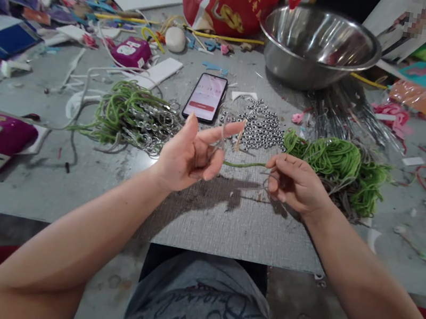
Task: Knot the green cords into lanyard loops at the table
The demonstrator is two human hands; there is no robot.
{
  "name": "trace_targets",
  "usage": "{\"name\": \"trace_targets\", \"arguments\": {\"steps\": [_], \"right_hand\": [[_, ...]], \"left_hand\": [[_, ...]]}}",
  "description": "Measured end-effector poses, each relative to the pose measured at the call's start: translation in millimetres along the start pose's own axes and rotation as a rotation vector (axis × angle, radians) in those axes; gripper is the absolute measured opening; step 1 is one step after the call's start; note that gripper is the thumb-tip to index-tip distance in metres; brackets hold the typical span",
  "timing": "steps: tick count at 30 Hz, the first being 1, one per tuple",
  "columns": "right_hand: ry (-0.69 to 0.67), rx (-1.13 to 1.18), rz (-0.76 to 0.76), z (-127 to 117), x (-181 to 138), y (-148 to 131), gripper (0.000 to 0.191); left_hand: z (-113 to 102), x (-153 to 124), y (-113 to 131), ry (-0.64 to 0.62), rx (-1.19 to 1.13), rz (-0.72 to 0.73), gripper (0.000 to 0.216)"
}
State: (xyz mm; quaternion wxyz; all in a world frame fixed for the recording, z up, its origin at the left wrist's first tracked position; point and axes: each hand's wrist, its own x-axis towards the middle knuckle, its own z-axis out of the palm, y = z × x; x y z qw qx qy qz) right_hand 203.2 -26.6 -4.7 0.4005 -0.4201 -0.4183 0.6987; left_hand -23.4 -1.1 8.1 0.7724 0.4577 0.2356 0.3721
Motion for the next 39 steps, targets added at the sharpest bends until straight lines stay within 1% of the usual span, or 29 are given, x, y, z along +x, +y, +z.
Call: {"name": "trace_targets", "arguments": {"steps": [2, 4, 6, 10, 12, 16, 19, 20, 22, 24, 26, 28, 31, 33, 34, 36, 37, 39], "right_hand": [[-0.016, -0.005, 0.007, 0, 0, 0, 0.029], [-0.013, -0.004, 0.01, -1, -1, 0, 0.029], [-0.006, 0.003, 0.005, -1, -1, 1, 0.027], [-0.025, 0.045, -0.008, -2, 0, 2, 0.026], [-0.043, 0.059, -0.009, -2, 0, 2, 0.024], [-0.085, 0.041, -0.002, -2, -1, 2, 0.02], [-0.127, 0.012, 0.045, -3, -2, 2, 0.019], [-0.145, 0.002, 0.067, -3, -3, 2, 0.019], [-0.171, -0.012, 0.103, -4, -3, 2, 0.019], [-0.182, -0.017, 0.12, -4, -2, 3, 0.019], [-0.182, -0.012, 0.119, -5, -2, 4, 0.02], [-0.18, -0.004, 0.112, -6, -1, 5, 0.02], [-0.18, 0.001, 0.102, -6, 0, 6, 0.021], [-0.187, 0.004, 0.098, -6, 0, 7, 0.022], [-0.193, 0.007, 0.099, -5, 0, 7, 0.022], [-0.205, 0.017, 0.1, -4, 0, 7, 0.022], [-0.212, 0.026, 0.098, -4, 0, 8, 0.022], [-0.218, 0.047, 0.083, -3, 0, 8, 0.021]], "left_hand": [[0, -1, -1, -0.072, 0.014, -0.001, 0.063], [0, -1, -1, -0.076, 0.017, 0.007, 0.061], [3, -1, 1, -0.008, -0.002, 0.02, 0.06], [8, 1, 7, 0.228, -0.064, 0.009, 0.068], [9, 1, 9, 0.266, -0.066, -0.024, 0.071], [8, -2, 11, 0.257, -0.091, -0.034, 0.07], [8, -4, 11, 0.249, -0.124, -0.015, 0.067], [7, -4, 11, 0.228, -0.12, -0.001, 0.066], [5, -5, 11, 0.147, -0.065, 0.037, 0.064], [1, -5, 10, 0.03, 0.04, 0.082, 0.065], [-3, -4, 10, -0.042, 0.154, 0.127, 0.067], [-8, -3, 8, -0.044, 0.257, 0.175, 0.064], [-10, -2, 3, 0.02, 0.445, 0.252, 0.049], [-6, -2, 0, 0.021, 0.691, 0.293, 0.042], [-4, -2, -2, -0.006, 0.877, 0.322, 0.041], [3, -2, -4, -0.066, 1.267, 0.427, 0.042], [6, -3, -5, -0.061, 1.418, 0.48, 0.041], [10, -5, -7, 0.004, 1.609, 0.575, 0.033]]}}
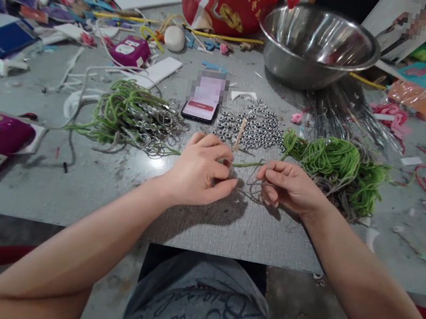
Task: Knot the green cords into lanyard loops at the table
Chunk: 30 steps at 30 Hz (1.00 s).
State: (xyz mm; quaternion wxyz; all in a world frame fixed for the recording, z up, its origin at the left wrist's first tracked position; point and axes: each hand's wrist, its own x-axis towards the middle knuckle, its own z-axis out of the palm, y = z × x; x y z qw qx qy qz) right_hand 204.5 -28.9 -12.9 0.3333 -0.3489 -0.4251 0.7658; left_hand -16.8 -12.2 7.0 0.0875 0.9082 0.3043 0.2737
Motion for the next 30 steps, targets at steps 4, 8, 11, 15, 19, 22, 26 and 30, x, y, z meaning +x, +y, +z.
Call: {"name": "trace_targets", "arguments": {"steps": [4, 8, 11, 15, 19, 22, 26, 30], "right_hand": [[0.007, 0.026, -0.053, 0, 0, 1, 0.02], [0.037, 0.018, -0.068, 0, 1, 0, 0.021], [0.058, -0.007, -0.056, 1, 1, -1, 0.023], [0.041, -0.057, -0.004, 1, 0, -2, 0.023], [0.014, -0.102, 0.062, -1, 0, -2, 0.023], [0.016, -0.109, 0.069, -1, 0, -1, 0.023], [0.02, -0.102, 0.057, -1, -1, -1, 0.024], [0.008, -0.07, 0.008, -1, -1, -1, 0.023]], "left_hand": [[-1, -2, 0, 0.148, 0.155, -0.112, 0.015], [0, -1, -3, 0.197, 0.069, -0.255, 0.021], [1, 0, -5, 0.203, -0.183, -0.301, 0.028], [2, 0, -7, 0.283, -0.584, -0.396, 0.022], [3, 2, -13, 0.354, -0.992, -0.479, 0.017], [2, 4, -16, 0.372, -1.169, -0.53, 0.017], [0, 2, -15, 0.371, -0.836, -0.436, 0.036], [1, -3, -11, 0.384, -0.288, -0.318, 0.052]]}}
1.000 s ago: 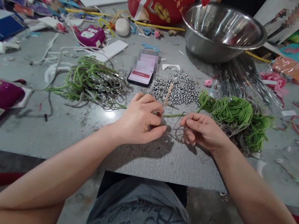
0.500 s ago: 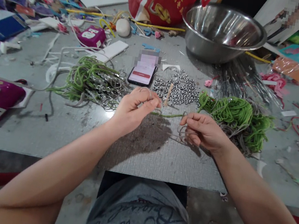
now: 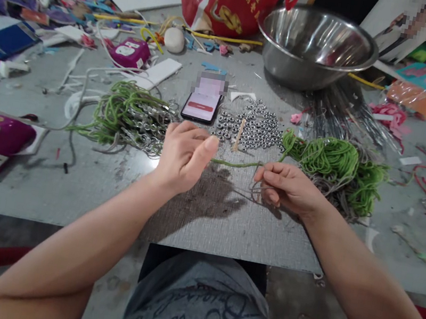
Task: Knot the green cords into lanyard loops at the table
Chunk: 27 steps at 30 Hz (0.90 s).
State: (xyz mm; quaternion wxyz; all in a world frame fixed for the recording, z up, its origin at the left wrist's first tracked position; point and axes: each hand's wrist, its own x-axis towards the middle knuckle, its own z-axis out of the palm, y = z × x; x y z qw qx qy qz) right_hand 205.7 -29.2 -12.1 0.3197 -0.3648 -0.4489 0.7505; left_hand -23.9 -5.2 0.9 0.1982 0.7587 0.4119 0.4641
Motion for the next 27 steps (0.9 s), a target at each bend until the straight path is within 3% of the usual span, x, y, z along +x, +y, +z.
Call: {"name": "trace_targets", "arguments": {"steps": [2, 5, 10, 14, 20, 27], "right_hand": [[-0.002, 0.023, -0.026, 1, 0, 0, 0.022], [-0.007, 0.055, -0.039, 2, 0, -1, 0.021], [-0.01, 0.06, -0.06, 3, 0, 0, 0.022], [-0.01, 0.031, -0.072, 2, 1, 0, 0.023], [-0.095, -0.037, -0.013, 2, -2, 0, 0.026], [-0.249, -0.169, 0.168, 3, -6, -2, 0.027]], "left_hand": [[0, -2, 1, 0.112, 0.154, 0.009, 0.045], [-1, -3, 3, 0.194, 0.335, 0.017, 0.011], [-4, -6, 12, 0.183, 0.412, 0.137, 0.039], [-2, -9, 11, 0.04, 0.176, 0.092, 0.038], [6, -6, -1, -0.071, -0.572, -0.072, 0.038], [-1, 8, 9, -0.102, -0.684, -0.355, 0.046]]}}
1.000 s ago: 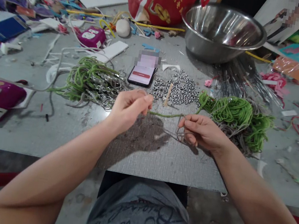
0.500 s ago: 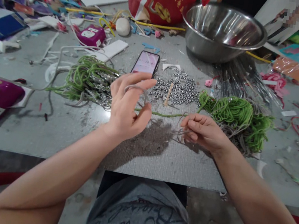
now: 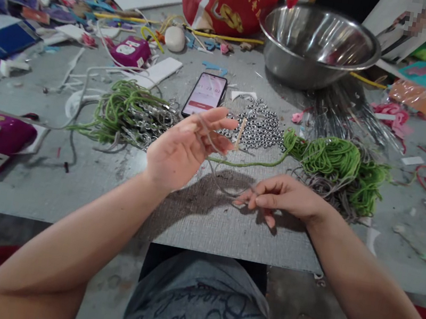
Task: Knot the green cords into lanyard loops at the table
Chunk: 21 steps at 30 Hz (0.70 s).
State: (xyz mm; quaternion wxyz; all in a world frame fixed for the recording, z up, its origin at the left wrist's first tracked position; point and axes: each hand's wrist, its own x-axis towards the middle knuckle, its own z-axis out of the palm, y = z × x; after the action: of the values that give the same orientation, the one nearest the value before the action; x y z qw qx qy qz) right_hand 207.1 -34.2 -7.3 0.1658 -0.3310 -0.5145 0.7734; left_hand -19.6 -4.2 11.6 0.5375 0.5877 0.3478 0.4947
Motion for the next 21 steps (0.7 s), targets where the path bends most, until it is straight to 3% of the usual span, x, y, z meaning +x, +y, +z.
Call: {"name": "trace_targets", "arguments": {"steps": [5, 12, 18, 21], "right_hand": [[0.007, 0.021, 0.005, -1, 1, 0, 0.025], [0.102, 0.046, -0.057, 0, 4, 1, 0.024], [0.135, 0.06, -0.109, -1, 6, 2, 0.023], [0.191, 0.075, -0.117, -1, 5, 2, 0.025]], "left_hand": [[-6, 4, 4, 0.034, -0.093, -0.049, 0.045], [-4, 2, -3, -0.067, -0.152, -0.176, 0.028], [6, -2, -8, -0.229, -0.097, -0.381, 0.044], [5, -1, -9, -0.225, -0.059, -0.383, 0.042]]}}
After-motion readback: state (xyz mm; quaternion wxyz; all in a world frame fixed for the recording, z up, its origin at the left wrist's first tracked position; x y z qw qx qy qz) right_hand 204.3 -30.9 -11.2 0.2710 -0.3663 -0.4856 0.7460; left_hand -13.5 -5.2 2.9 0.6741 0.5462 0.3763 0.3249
